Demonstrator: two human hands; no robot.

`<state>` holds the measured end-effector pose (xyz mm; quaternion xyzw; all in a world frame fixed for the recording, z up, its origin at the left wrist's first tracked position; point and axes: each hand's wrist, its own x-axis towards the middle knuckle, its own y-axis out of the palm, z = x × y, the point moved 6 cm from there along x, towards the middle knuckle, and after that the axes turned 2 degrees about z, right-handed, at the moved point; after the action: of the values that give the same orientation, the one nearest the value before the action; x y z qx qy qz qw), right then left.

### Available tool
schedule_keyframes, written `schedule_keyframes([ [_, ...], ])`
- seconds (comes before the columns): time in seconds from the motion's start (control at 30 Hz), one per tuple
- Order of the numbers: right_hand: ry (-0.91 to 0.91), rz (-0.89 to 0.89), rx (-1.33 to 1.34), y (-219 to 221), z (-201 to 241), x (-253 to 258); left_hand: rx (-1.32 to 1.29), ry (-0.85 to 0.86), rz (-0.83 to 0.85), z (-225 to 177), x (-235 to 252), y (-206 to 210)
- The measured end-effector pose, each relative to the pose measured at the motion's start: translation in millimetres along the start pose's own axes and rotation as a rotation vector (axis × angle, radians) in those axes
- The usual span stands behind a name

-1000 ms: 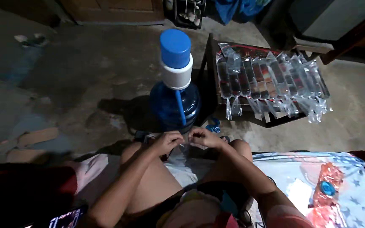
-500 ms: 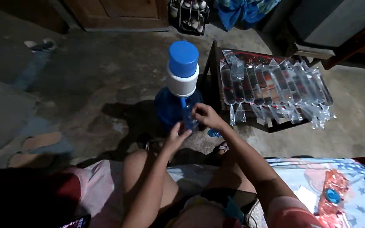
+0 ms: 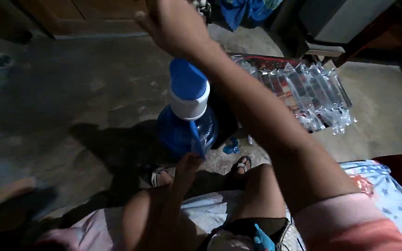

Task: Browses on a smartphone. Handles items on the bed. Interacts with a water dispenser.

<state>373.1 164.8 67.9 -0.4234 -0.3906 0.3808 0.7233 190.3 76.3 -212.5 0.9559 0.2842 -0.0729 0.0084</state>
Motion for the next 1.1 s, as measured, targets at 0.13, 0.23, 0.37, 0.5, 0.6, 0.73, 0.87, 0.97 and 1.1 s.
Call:
schedule_keyframes([
  [0.13, 0.206, 0.161, -0.017, 40.3, -15.5, 14.6, 0.060, -0.068, 0.070, 5.6, 7.5, -2.4],
  [0.23, 0.189, 0.201, -0.019, 50.7, -21.2, 13.5, -0.183, 0.111, 0.103, 24.1, 12.4, -3.7],
  [0.37, 0.181, 0.225, -0.008, 65.5, -27.6, 15.1, -0.280, 0.242, 0.109, 65.3, 13.9, -6.0],
  [0.5, 0.159, 0.247, 0.009, 77.7, -27.6, 15.2, -0.315, 0.114, 0.032, 44.1, 11.4, -0.7],
  [0.6, 0.159, 0.223, 0.024, 81.5, -32.1, 12.6, -0.431, 0.022, 0.052, 23.8, 7.9, 3.4],
  [0.73, 0.158, 0.209, 0.036, 86.4, -34.5, 11.4, -0.544, 0.074, -0.032, 15.9, 6.3, 8.0],
  [0.87, 0.175, 0.204, -0.018, 88.8, -36.6, 10.4, -0.345, 0.109, 0.041, 19.8, 11.8, 4.0],
  [0.97, 0.183, 0.206, -0.094, 84.9, -36.2, 10.7, -0.169, 0.054, 0.071, 6.5, 11.2, 7.9],
  [1.1, 0.127, 0.350, -0.115, 71.0, -23.6, 25.1, -0.198, 0.047, 0.104, 7.7, 12.5, 9.1],
])
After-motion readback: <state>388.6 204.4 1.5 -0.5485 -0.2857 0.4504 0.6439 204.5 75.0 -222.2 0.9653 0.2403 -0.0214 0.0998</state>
